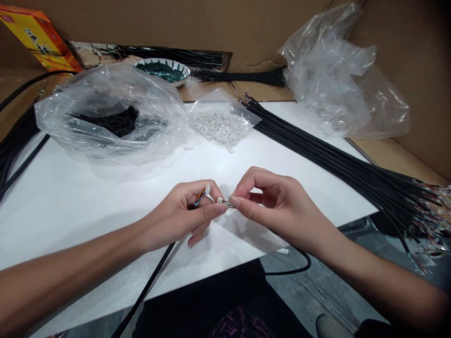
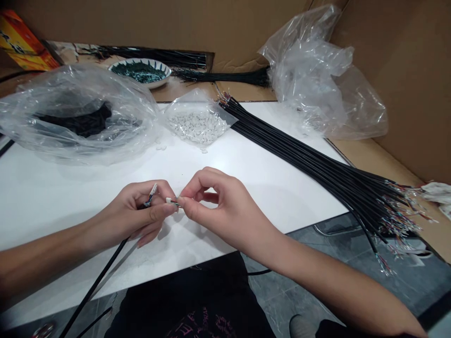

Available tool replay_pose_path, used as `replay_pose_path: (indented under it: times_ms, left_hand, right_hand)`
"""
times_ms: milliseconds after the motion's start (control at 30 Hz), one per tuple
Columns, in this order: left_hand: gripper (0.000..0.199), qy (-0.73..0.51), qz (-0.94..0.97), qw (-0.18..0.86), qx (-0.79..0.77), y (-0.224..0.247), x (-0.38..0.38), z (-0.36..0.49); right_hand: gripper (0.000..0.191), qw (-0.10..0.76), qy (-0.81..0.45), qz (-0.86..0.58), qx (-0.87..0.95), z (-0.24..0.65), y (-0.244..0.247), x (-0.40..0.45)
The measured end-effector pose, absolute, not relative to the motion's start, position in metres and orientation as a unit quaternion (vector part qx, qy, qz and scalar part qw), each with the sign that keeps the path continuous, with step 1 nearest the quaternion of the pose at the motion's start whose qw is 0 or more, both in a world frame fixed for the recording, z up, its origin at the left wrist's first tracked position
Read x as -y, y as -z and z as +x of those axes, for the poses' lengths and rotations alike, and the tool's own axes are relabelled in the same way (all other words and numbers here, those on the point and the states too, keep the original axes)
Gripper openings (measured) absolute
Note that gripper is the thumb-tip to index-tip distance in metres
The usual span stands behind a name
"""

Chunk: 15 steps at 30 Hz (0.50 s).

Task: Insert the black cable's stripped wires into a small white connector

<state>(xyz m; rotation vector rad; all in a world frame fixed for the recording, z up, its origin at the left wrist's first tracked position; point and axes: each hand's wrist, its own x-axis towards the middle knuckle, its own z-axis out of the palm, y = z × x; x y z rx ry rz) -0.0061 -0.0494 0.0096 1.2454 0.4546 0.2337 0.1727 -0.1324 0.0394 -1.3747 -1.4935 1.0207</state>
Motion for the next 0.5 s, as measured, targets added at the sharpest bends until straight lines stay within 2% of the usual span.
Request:
replay_pose_path:
  times_ms: [500]
  left_hand:
    - [0.021,-0.105,0.590,0.769,-0.223,-0.0095,0.0493,-0.0060]
  right_hand:
    - [0.007,0.393,-0.413,-0.550,0.611,0.1757,-0.0402,0.1322]
